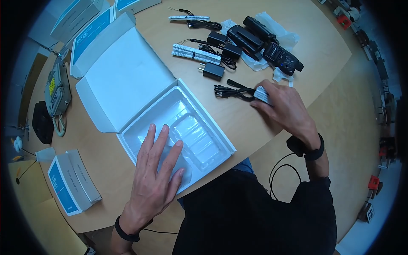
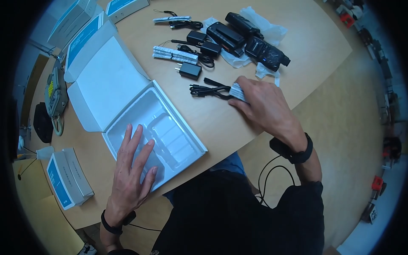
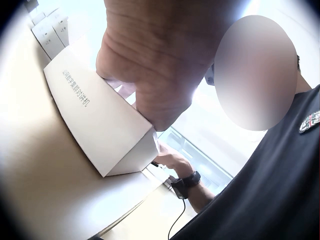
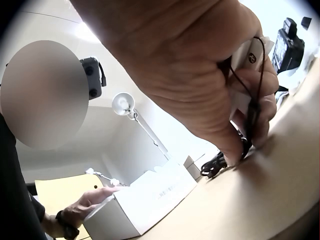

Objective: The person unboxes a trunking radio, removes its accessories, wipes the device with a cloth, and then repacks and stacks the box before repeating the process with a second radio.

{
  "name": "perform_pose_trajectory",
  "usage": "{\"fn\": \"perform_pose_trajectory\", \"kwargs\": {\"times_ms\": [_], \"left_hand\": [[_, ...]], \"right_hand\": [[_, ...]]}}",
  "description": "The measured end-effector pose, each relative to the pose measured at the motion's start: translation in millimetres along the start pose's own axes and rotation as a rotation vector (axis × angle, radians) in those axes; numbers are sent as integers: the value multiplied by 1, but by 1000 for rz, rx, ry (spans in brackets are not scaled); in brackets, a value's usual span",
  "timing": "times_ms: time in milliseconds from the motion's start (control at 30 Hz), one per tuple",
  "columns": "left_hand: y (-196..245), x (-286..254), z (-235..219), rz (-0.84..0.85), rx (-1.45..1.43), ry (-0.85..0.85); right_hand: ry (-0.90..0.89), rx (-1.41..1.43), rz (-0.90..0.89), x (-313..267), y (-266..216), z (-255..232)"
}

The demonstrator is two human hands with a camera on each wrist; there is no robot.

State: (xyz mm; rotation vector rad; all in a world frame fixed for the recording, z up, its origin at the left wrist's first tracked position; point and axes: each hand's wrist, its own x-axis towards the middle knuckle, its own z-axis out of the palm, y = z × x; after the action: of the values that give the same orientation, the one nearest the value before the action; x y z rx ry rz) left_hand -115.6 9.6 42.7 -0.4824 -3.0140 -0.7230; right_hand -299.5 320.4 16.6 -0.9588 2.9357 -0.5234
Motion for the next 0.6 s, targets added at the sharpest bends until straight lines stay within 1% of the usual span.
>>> {"fn": "perform_pose_trajectory", "kwargs": {"times_ms": [33, 67, 133, 167, 200, 233, 267, 300, 333, 367, 400, 433, 467, 533, 567, 600], "left_hand": [[0, 0, 0, 1, 0, 0], [0, 0, 0, 8, -4, 16], [0, 2, 0, 17, -7, 37], [1, 4, -1, 40, -48, 112], [2, 6, -3, 63, -88, 185], [4, 8, -5, 65, -86, 184], [6, 10, -9, 31, -244, 210], [9, 14, -13, -3, -402, 235], [15, 24, -15, 0, -399, 237], [25, 38, -16, -79, -680, 212], [33, 51, -14, -159, -961, 183], [35, 59, -6, -194, -1100, 160], [31, 66, -4, -193, -1097, 164], [26, 77, -4, -207, -1229, 190], [31, 80, -9, -247, -1319, 306], [26, 77, -12, -247, -1318, 305]], "right_hand": [[-62, 9, -2, -3, 1, -3], [-64, 9, 2, -6, 1, -6], [107, 469, 122, -7, -1, -14], [188, 568, 228, -8, -10, -20], [187, 569, 228, -9, -19, -27], [252, 824, 254, -9, -29, -34], [316, 1079, 277, -10, -38, -36], [323, 1124, 261, -11, -47, -31], [261, 1175, 214, -14, -57, -27], [162, 1178, 184, -18, -69, -27], [140, 1217, 72, -19, -82, -18], [100, 1259, 23, -21, -98, -16], [0, 1198, -69, -21, -104, -12], [-96, 1163, -86, -21, -111, -11], [-94, 1166, -85, -18, -105, -8], [49, 1258, -58, -11, -93, -2]]}}
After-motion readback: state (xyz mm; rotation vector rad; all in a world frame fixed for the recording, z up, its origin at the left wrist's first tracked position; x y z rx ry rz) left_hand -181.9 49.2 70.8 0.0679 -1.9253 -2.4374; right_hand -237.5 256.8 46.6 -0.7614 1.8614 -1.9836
